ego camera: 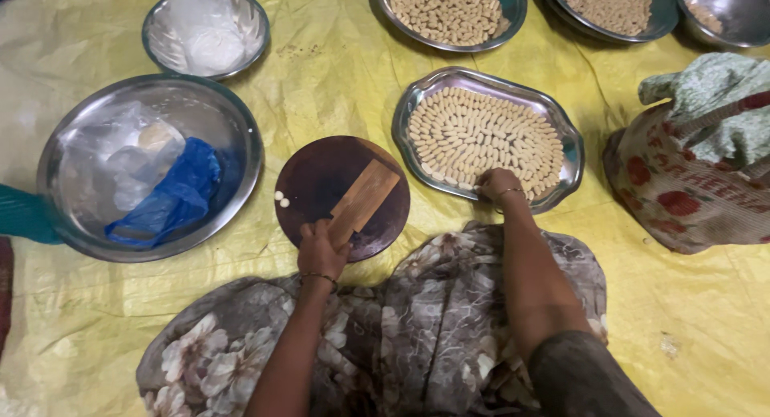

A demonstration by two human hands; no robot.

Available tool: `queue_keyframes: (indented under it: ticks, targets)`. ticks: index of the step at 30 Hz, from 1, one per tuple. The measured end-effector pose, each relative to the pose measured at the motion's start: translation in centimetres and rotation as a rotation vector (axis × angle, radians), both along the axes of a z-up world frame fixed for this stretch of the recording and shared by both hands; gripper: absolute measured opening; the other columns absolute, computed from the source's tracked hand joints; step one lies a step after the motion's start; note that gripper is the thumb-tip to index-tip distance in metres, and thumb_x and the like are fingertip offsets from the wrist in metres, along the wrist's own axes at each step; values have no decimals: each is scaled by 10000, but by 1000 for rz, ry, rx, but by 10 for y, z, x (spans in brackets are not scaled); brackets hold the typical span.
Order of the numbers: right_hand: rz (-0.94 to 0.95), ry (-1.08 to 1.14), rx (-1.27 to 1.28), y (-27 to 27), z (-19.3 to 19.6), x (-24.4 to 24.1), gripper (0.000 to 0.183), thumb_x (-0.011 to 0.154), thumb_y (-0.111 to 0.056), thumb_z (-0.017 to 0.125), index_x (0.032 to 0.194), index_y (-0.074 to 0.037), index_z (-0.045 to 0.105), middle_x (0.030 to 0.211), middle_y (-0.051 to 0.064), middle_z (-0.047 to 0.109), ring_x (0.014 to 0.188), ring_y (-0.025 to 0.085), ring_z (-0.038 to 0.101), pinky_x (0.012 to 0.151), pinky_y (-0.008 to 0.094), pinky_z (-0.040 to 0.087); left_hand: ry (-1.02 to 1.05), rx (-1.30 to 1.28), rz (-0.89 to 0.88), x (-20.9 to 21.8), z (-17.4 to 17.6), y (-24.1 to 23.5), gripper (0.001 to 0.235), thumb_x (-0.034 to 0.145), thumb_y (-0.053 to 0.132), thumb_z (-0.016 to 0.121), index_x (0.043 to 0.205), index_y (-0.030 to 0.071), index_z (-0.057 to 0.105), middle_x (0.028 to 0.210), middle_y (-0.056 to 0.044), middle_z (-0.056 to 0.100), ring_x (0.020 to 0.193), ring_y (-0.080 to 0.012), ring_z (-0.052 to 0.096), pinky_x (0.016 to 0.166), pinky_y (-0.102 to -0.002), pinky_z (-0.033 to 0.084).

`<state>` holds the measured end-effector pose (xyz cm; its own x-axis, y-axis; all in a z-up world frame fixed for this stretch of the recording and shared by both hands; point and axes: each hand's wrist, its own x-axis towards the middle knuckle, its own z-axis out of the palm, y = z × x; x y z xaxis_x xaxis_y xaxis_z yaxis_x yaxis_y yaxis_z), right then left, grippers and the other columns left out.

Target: The person sits on the floor and uses a wooden board to press small dough balls into elongated shapes, placing them on a metal tray. They then roll a larger piece of dough into a long rope, cut it into small pieces, and roll each piece into a ball.

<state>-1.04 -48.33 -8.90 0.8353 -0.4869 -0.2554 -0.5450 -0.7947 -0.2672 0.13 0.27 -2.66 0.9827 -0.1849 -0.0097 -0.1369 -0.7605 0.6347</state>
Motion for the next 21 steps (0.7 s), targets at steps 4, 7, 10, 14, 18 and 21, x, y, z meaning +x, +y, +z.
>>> queue_keyframes:
  ticks: [4,7,10,14,18,21]
  targets:
    - [44,51,-61,4,2,-3,233,756,-299,858,977,-226,836,1002,84,781,968,273,727,884,400,566,37,13,-3,-3,-2,1,637,696,260,907,1239,153,591,1253,-142,529,1038,-397,661,859,-498,568]
    - [28,57,-31,6,7,0,238,758,-296,853,982,-220,830,1007,83,786,978,268,732,891,401,567,40,31,-7,0,-1,0,663,696,271,914,1256,144,583,1251,-149,520,1025,-399,662,864,-503,567]
    - [37,53,-20,5,8,2,229,775,-290,835,993,-221,827,999,90,789,973,270,735,887,401,570,39,46,-4,-1,-1,1,652,701,280,913,1250,146,588,1250,-151,519,1032,-398,658,868,-502,568]
    - [70,12,-43,2,2,1,208,812,-301,804,1001,-219,831,1009,105,782,970,293,731,887,412,567,3,15,-7,-3,0,1,664,682,265,915,1248,141,589,1235,-154,527,1042,-402,649,859,-501,567]
    - [41,17,-60,3,3,3,225,811,-320,797,1012,-223,819,1031,104,761,981,313,711,875,435,557,16,13,1,-2,0,1,661,680,256,912,1245,137,591,1243,-156,530,1049,-403,647,856,-500,567]
    - [66,-55,-67,9,15,5,259,806,-317,805,1033,-193,816,1040,128,766,980,328,719,889,432,560,3,7,1,-3,-3,2,668,679,258,913,1248,132,587,1233,-153,538,1053,-399,648,861,-496,568]
